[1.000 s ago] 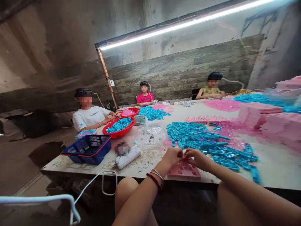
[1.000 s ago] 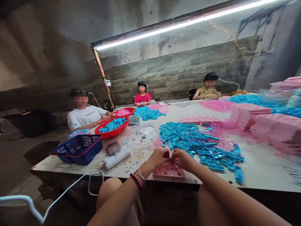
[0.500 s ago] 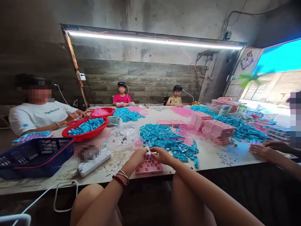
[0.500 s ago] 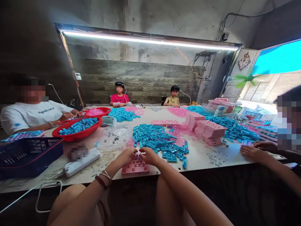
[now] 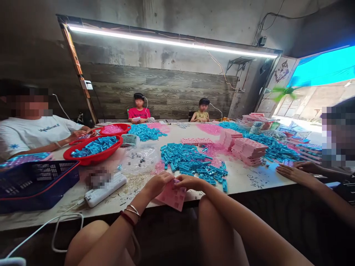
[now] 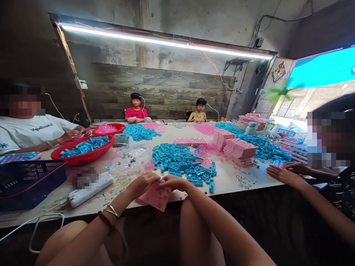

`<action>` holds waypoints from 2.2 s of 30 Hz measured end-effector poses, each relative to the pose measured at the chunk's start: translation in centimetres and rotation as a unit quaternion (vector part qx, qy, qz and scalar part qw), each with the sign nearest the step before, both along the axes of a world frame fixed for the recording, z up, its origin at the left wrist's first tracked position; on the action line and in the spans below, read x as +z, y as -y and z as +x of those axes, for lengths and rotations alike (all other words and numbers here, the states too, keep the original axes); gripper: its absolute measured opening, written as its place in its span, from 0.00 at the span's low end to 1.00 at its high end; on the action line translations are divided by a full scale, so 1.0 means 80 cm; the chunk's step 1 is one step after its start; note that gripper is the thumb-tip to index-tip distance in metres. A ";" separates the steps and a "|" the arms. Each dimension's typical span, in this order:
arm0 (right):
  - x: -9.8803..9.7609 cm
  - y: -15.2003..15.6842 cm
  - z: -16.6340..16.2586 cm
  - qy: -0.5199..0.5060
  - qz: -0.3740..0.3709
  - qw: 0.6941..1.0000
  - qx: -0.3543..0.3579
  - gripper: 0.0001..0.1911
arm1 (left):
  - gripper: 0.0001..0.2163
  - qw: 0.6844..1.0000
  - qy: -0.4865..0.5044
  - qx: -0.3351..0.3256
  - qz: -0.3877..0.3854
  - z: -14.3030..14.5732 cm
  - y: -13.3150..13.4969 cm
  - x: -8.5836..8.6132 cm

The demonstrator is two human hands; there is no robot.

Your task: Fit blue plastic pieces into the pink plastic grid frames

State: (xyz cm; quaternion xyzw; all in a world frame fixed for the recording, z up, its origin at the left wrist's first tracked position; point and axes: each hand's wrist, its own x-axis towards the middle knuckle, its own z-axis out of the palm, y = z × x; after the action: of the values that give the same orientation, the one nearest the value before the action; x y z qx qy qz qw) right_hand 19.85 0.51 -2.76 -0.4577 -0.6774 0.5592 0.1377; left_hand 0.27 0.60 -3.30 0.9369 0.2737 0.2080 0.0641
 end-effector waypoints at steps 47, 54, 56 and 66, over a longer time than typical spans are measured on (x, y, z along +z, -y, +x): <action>-0.020 -0.099 -0.084 0.221 0.458 0.857 0.084 0.12 | 0.12 0.940 0.202 0.209 -0.180 -0.041 -0.067 0.025; -0.016 -0.089 -0.079 0.246 0.448 0.859 0.042 0.10 | 0.11 0.942 0.201 0.195 -0.183 -0.010 -0.043 0.018; -0.011 -0.090 -0.070 0.243 0.444 0.862 0.035 0.11 | 0.11 0.942 0.196 0.199 -0.185 -0.010 -0.040 0.019; 0.042 -0.039 0.002 0.118 0.263 0.957 0.028 0.09 | 0.13 0.933 0.181 0.173 -0.260 0.003 -0.023 0.015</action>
State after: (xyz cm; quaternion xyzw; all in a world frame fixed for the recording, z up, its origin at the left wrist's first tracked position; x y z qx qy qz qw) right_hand 20.01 3.67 0.61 -0.4489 -0.8246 0.3068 0.1562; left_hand 0.51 2.42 -2.10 0.7722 0.4597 0.3029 0.3172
